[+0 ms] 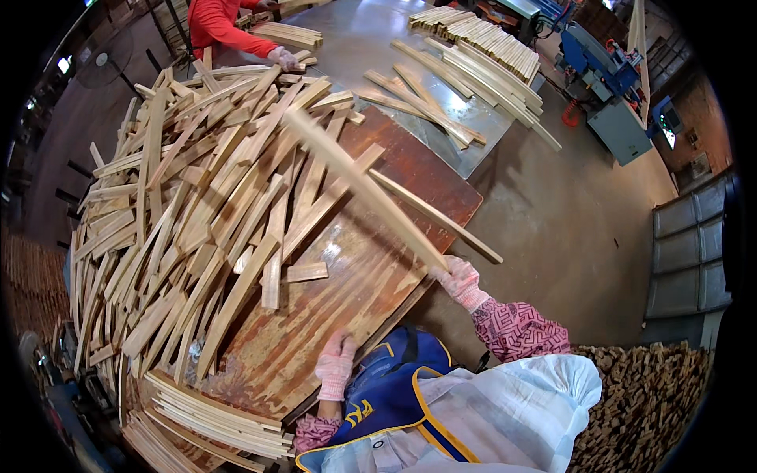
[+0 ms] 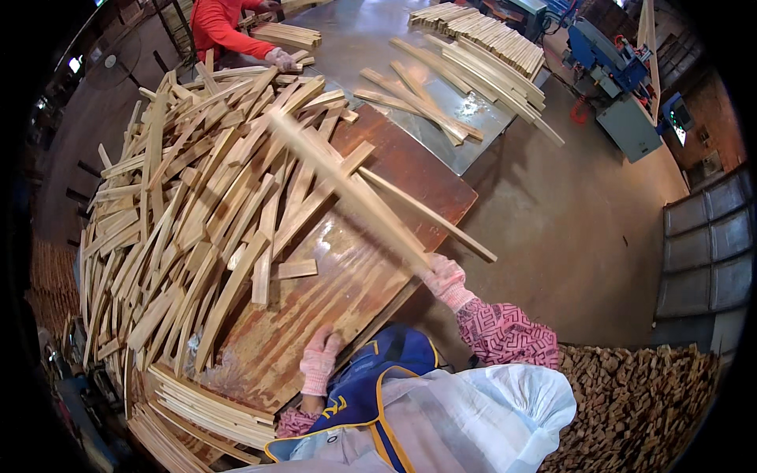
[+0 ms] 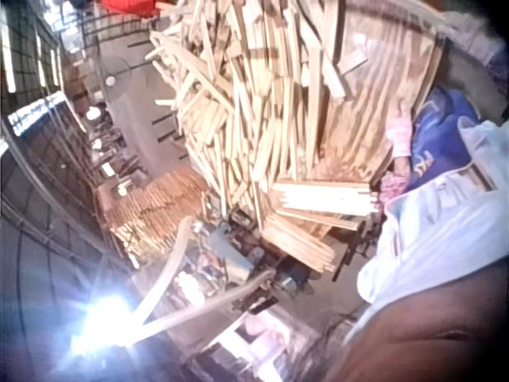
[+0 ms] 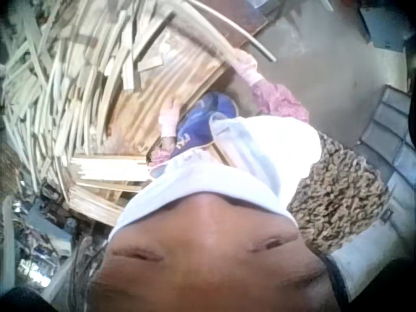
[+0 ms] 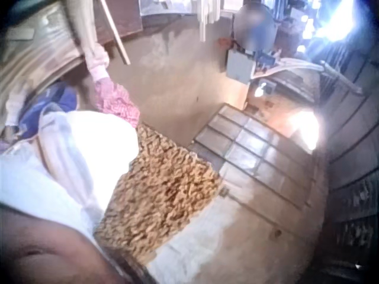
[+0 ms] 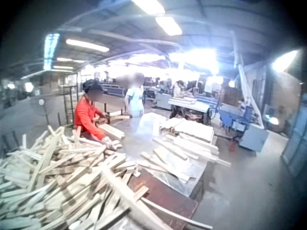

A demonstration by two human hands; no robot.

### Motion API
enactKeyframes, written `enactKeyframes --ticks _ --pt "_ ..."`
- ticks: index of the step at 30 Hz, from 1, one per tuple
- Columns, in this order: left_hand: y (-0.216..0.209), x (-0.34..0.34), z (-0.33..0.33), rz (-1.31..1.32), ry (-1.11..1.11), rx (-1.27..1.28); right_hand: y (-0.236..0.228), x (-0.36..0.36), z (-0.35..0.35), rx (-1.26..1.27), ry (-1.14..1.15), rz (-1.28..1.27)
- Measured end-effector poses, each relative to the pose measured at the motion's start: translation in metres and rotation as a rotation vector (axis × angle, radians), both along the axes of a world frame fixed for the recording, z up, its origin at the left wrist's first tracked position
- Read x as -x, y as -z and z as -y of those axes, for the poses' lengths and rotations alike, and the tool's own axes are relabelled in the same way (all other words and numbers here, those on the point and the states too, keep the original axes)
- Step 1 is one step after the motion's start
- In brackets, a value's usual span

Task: The person repeatedly picks up wooden strips from a large pile on a workbench, aligns them into small bundles, and places the bundles onto a separate stack. The person wears pink gloves and a blue apron while working in a workshop environment.

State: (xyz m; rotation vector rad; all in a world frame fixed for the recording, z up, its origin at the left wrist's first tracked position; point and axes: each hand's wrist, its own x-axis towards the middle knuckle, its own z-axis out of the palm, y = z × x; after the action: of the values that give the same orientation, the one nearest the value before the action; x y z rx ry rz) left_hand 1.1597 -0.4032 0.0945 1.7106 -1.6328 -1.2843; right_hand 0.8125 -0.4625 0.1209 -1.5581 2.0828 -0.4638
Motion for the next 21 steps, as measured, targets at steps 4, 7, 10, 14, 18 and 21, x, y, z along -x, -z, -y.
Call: enactKeyframes --ticks 4,7,10,14,18,21 --pt "-0.033 0.047 0.039 0.194 0.271 0.066 0.026 0.092 0.052 0.03 0.111 -0.456" --pt "-0.04 0.048 0.045 0.204 0.163 -0.06 -0.014 0.182 0.138 0.017 0.404 -0.557" --pt "-0.019 0.026 0.025 0.282 0.026 -0.077 -0.059 0.249 0.194 0.169 0.641 -0.627" --pt "-0.02 0.003 -0.023 0.362 -0.076 -0.015 -0.034 0.177 0.239 0.125 0.118 -0.566" --pt "-0.033 0.001 -0.055 0.444 -0.218 0.006 0.042 0.032 0.173 0.012 -0.233 0.374" --pt "-0.031 -0.047 -0.108 0.627 -0.562 0.13 0.063 -0.152 0.054 0.086 -0.72 0.559"
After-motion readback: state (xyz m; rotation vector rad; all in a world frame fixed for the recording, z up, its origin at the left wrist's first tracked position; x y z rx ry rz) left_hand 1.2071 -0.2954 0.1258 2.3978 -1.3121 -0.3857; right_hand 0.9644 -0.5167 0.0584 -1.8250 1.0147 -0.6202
